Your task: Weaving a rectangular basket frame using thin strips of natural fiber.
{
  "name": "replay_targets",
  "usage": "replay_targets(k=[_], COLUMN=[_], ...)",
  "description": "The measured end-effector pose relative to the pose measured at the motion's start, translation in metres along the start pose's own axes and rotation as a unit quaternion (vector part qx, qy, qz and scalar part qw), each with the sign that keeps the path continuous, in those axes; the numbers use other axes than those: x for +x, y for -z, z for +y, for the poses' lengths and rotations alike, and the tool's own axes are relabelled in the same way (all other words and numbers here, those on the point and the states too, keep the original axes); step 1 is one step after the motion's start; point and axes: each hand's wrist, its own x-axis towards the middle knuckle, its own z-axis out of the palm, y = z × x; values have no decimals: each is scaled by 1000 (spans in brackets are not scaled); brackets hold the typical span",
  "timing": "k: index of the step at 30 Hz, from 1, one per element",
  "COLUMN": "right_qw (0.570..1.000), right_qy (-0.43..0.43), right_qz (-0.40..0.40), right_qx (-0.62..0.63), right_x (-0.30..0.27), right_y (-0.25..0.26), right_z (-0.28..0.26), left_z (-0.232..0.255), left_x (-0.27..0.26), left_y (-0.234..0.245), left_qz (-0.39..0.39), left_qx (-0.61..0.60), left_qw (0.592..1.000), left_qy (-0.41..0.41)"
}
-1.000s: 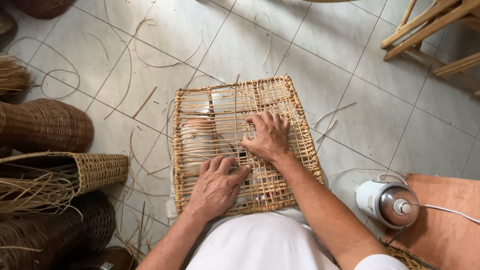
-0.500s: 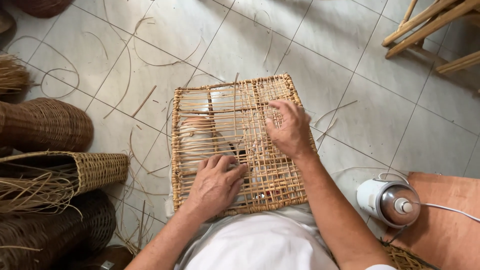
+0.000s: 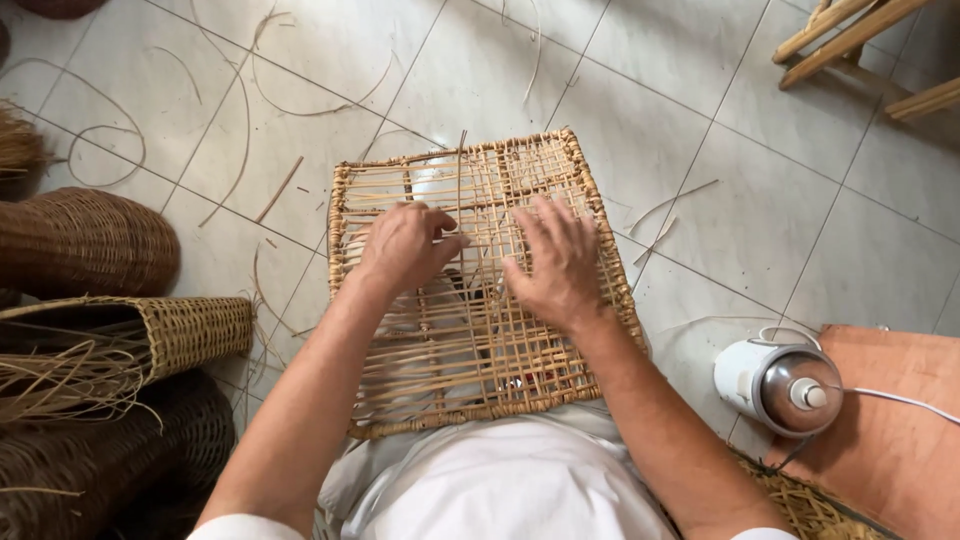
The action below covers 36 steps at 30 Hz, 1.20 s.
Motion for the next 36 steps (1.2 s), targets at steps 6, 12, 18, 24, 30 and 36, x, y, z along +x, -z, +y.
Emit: replay_targets(k=[6,12,18,24,30,36], right_qw=[992,986,984,990,992,991], right_qy=[41,29,16,7,-6,7], right_qz=[-115,-161,-175,-143,-127,-122], right_qx=[22,8,8,19,28,60], right_x=[-31,-28,-28,-29,-33,-29], right_y=[5,-1,-3,-7,-12,-6], right_z=[-47,-46,-48,-48,-48,-46], left_z=[18,7,31,5,8,9], left_x=[0,-3,-54,-55,-56,-52], left_y=[7,3,56,15,10,7], left_qz=[4,9,-86,-28,-1,18], left_qx=[-90,-132,-81,-61,-28,-18], left_qw=[993,990,990,990,993,991], left_qy=[72,51,-73,-128,-117,-130])
